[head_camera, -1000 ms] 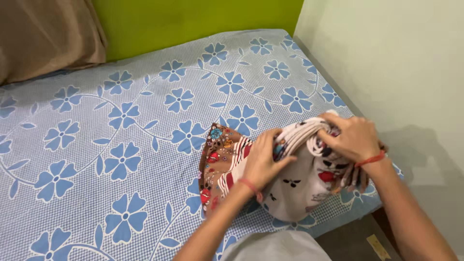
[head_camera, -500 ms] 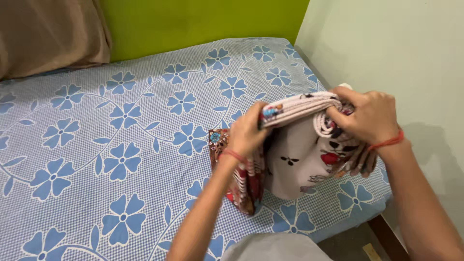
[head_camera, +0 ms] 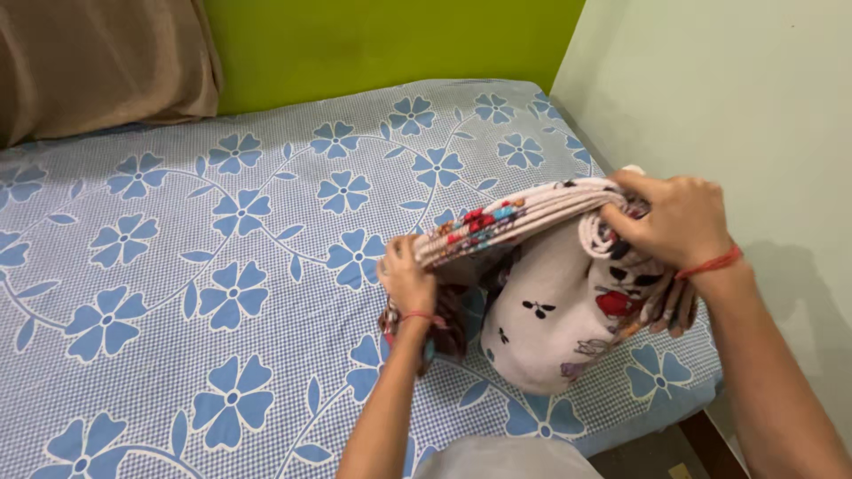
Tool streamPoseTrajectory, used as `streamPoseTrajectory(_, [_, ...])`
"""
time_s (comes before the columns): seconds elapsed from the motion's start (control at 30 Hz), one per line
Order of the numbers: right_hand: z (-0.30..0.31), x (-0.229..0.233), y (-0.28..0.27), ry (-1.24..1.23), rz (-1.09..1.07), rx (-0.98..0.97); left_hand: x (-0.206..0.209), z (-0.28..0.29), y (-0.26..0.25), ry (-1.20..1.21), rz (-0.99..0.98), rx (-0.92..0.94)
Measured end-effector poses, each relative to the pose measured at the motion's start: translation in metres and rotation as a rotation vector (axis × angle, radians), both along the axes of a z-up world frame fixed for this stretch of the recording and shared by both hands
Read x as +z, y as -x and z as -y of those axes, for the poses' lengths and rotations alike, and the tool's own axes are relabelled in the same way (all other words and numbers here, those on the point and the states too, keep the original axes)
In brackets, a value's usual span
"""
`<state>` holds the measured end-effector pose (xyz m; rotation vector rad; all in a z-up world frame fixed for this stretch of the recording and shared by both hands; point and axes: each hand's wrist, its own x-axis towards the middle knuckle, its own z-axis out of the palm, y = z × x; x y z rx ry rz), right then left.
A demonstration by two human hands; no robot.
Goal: The person folds a patterned bedspread on a bed with a blue floral sheet. They unfold, align, and fold the fabric multiple times, smoothing it with both hands to create a compact rectangular bundle.
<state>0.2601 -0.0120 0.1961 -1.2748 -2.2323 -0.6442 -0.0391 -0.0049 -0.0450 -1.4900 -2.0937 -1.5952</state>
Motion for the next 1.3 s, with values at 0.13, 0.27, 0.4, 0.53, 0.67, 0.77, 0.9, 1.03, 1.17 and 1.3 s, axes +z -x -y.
streamPoseTrajectory(0.13, [-0.016,0.0,-0.021,-0.047,-0.029,0.011,0.036,0.006,0.052,0.048,0.168,-0.078])
streamPoseTrajectory(0.27, [-0.035,0.025,-0.041,-0.164,-0.092,0.064,0.114,0.012,0.104,-0.281,-0.245,-0.025])
streamPoseTrajectory(0.4, [-0.048,0.048,-0.042,-0.226,-0.108,0.077,0.17,0.032,0.151,-0.262,-0.385,0.021])
streamPoseTrajectory(0.53, [-0.055,0.042,-0.023,-0.211,-0.124,0.15,0.179,0.082,0.182,-0.108,-0.37,0.062])
streamPoseTrajectory(0.67, [-0.05,0.016,-0.016,-0.12,-0.066,0.078,0.165,0.13,0.182,0.018,-0.206,0.14])
streamPoseTrajectory(0.77, [-0.047,0.005,-0.029,0.003,-0.087,0.013,0.163,0.141,0.183,-0.083,-0.267,0.213])
streamPoseTrajectory(0.9, [-0.067,-0.009,-0.032,0.123,-0.171,0.086,0.153,0.126,0.209,-0.003,-0.382,0.225])
streamPoseTrajectory(1.03, [-0.117,-0.041,0.007,0.369,-0.127,-0.009,0.118,0.056,0.238,0.266,-0.334,0.087])
streamPoseTrajectory(1.17, [-0.167,-0.051,0.052,0.251,0.057,-0.002,0.097,-0.006,0.262,0.315,-0.392,0.16])
streamPoseTrajectory(1.3, [-0.207,-0.027,0.08,0.069,0.018,0.105,0.123,-0.02,0.292,0.251,-0.454,0.296])
